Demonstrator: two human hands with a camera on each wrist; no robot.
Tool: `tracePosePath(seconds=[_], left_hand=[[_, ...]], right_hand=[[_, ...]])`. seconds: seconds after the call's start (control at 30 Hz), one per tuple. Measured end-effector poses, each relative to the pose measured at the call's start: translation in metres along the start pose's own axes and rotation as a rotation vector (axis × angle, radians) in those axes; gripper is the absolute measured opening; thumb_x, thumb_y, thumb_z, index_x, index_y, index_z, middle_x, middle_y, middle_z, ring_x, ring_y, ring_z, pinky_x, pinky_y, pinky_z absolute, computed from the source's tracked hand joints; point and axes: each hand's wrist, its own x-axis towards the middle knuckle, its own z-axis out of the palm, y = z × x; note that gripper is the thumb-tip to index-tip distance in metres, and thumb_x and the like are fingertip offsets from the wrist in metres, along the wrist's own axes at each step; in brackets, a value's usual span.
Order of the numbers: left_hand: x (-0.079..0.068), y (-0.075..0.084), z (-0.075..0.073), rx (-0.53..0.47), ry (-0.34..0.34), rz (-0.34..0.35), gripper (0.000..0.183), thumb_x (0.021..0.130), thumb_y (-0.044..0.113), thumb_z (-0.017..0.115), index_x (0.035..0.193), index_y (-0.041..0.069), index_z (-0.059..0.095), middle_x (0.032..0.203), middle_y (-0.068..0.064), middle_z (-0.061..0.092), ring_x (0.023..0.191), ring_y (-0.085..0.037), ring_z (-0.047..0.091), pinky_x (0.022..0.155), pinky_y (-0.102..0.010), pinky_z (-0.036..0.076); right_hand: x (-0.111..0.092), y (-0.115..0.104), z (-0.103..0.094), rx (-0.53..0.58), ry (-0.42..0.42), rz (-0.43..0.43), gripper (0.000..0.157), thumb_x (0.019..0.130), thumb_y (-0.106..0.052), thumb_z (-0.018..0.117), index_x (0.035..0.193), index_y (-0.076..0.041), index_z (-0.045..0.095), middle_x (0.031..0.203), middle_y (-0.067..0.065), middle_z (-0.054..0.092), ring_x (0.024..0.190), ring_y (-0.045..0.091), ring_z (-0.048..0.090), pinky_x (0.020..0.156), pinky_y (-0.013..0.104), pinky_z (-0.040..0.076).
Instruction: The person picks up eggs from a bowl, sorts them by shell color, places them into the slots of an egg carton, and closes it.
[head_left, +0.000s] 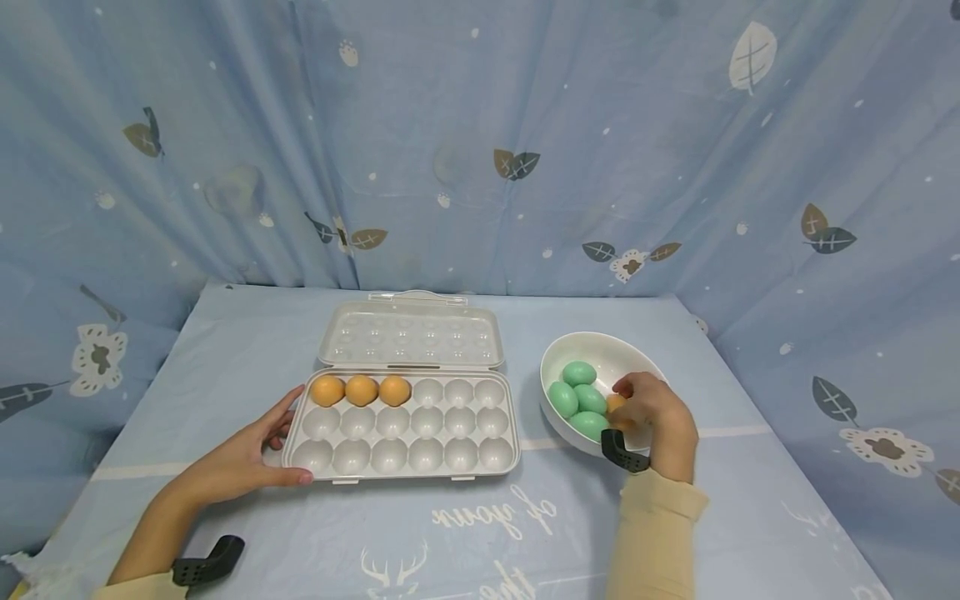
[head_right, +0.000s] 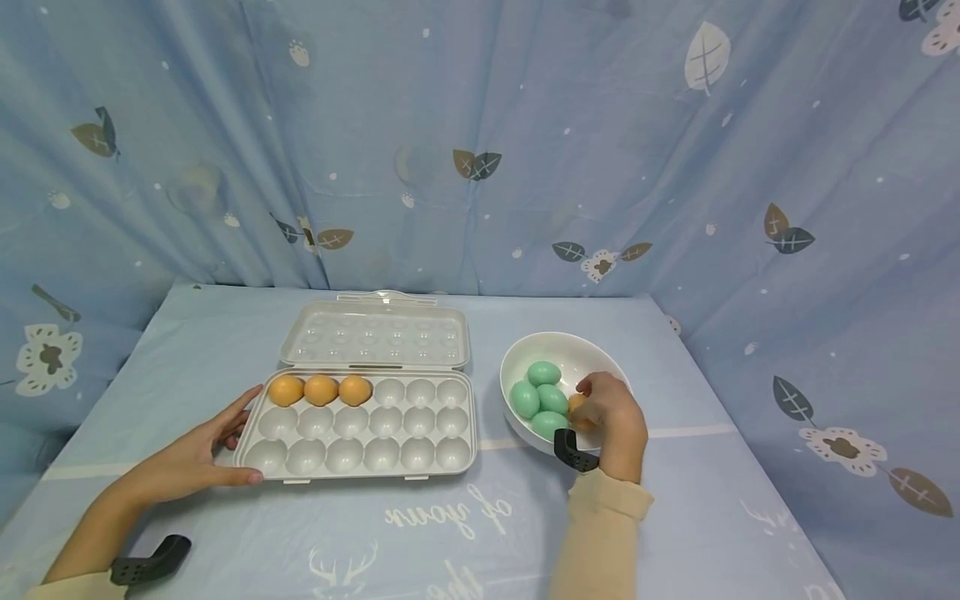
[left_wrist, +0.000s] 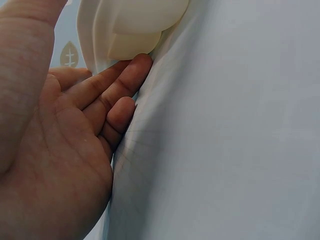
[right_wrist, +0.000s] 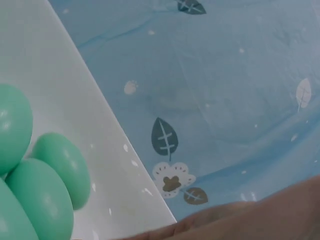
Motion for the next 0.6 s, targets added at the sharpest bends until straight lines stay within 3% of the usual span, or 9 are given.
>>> tracePosePath(seconds=[0.17,0.4,0.6], left_hand=[[0.000,0.000,0.000,-0.004,-0.006,0.000,0.122,0.080,0.039,0.089,0.167,0.012,0.007,0.131,-0.013,0.055,0.104,-0.020,0.046,0.083,-0.030,0.042],[-0.001,0.000,0.000,-0.009,-0.012,0.001,0.121,0.080,0.038,0.089,0.167,0.012,0.007,0.135,-0.014,0.055,0.105,-0.021,0.046,0.083,-0.029,0.042],[-0.001,0.001,0.000,-0.006,-0.003,-0.005,0.122,0.080,0.040,0.089,0.167,0.013,0.008,0.136,-0.014,0.055,0.105,-0.019,0.046,0.085,-0.031,0.042]], right_hand=[[0.003,-0.001,0.003,-0.002,-0.004,0.031,0.045,0.070,-0.008,0.068,0.113,0.005,0.068,0.105,0.016,0.064,0.089,0.029,0.057,0.076,0.039,0.049],[0.003,-0.001,0.002,0.035,0.066,0.034,0.045,0.082,-0.018,0.067,0.120,0.006,0.063,0.110,0.018,0.063,0.097,0.032,0.057,0.083,0.045,0.048],[0.003,-0.011,-0.002,0.100,0.151,0.010,0.051,0.084,-0.020,0.062,0.128,0.004,0.055,0.119,0.021,0.061,0.102,0.035,0.056,0.086,0.046,0.046]])
